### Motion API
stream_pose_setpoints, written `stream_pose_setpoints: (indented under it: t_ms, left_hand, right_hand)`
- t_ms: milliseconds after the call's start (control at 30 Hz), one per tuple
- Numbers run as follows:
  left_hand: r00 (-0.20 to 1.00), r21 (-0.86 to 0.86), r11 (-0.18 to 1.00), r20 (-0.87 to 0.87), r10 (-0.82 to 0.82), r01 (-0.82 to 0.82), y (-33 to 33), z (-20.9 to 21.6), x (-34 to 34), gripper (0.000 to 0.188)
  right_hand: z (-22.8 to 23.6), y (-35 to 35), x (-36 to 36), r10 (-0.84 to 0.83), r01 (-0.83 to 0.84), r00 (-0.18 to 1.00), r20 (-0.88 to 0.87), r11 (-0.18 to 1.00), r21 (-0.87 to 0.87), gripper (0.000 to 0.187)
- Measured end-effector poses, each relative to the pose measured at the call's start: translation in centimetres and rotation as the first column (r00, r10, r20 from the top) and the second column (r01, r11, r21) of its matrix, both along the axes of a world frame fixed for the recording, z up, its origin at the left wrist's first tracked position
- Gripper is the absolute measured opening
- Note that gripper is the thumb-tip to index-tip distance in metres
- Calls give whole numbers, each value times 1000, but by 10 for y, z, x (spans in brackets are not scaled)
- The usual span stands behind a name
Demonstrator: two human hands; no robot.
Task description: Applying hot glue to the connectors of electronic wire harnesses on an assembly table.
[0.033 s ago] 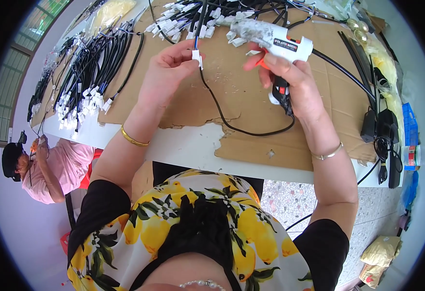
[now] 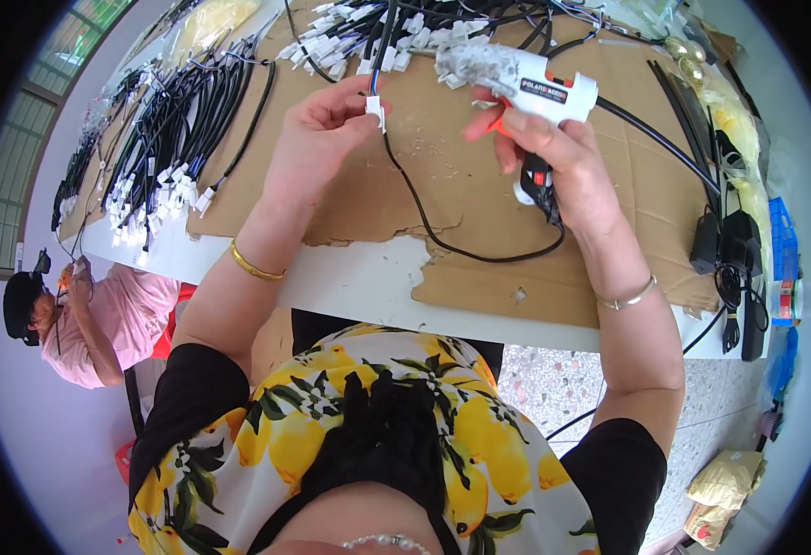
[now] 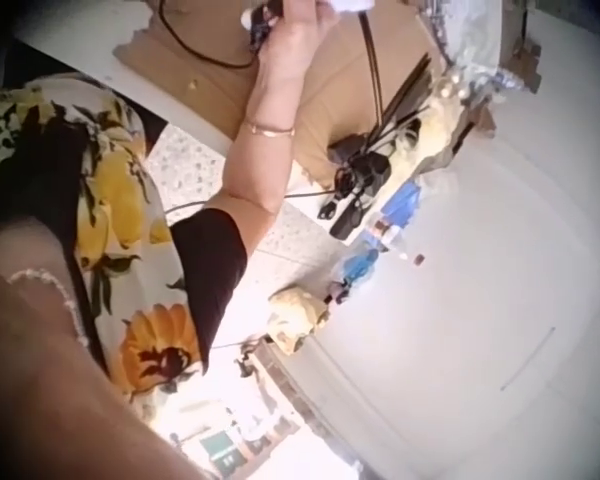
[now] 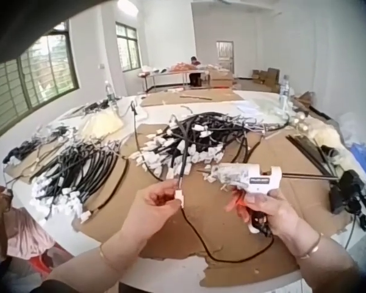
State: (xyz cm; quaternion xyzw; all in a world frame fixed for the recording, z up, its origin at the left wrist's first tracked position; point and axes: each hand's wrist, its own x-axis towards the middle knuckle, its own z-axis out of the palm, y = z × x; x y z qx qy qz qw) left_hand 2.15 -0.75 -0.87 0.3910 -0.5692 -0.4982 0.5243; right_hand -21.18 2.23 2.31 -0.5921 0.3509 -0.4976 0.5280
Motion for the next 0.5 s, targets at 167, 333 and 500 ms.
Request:
stream_pose_setpoints:
  t_ms: [167,333,500]
  left_hand:
    - [969,-197,975,198,145,-106,-1,-2,3,34]
    - [978,-181,979,168,121,-90,3,2,-1,38]
    - [973,-221,973,203,108,-62,4,2,-4,39]
  right_hand:
    - [3,9,3,45,-46,981,-189,999,1,48]
    - [1,15,6,54,-43,971,-234,998,50,39]
    - [0,18,7,58,-36,968,-245,995,93,37]
